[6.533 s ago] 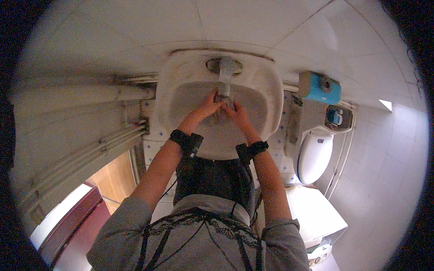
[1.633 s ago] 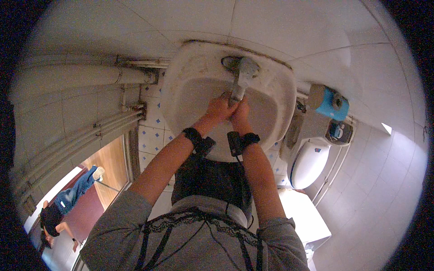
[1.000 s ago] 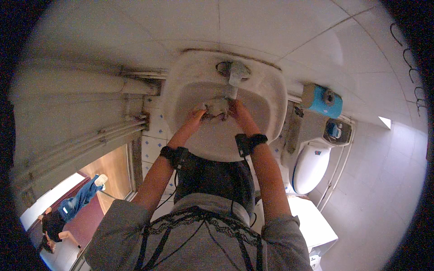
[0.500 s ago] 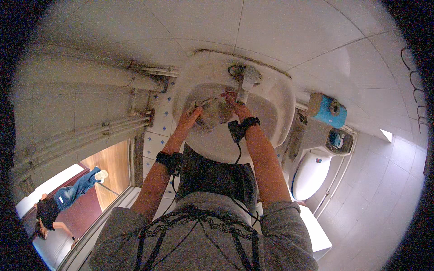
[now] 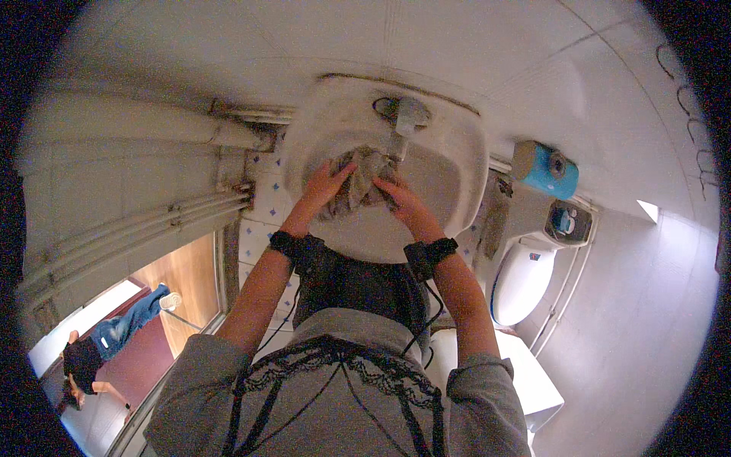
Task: The person is washing and rinsing a small grey cloth in a bathroom sink, then moves to an office and picks up a water bottle.
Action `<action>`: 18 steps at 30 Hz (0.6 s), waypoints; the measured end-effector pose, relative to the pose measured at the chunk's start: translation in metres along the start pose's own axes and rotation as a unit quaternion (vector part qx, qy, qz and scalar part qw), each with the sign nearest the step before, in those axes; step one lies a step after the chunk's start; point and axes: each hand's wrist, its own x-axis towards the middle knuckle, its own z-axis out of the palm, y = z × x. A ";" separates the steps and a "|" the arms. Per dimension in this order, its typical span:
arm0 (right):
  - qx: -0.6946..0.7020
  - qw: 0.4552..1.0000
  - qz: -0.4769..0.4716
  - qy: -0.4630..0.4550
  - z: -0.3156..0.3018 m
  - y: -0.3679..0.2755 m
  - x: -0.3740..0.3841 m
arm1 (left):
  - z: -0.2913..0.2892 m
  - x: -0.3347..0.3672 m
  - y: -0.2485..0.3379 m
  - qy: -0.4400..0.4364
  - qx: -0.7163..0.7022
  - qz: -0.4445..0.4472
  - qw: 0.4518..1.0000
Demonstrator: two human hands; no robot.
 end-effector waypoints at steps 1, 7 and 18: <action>0.250 0.952 0.176 0.030 0.006 -0.007 0.001 | 0.016 0.012 -0.023 0.141 0.044 0.079 0.986; 0.124 0.983 0.079 0.110 0.000 -0.034 -0.021 | 0.058 0.012 -0.010 0.051 -0.151 0.190 0.969; -0.418 0.896 -0.117 0.087 -0.084 -0.135 -0.062 | -0.038 -0.004 0.002 0.161 -0.094 0.268 0.945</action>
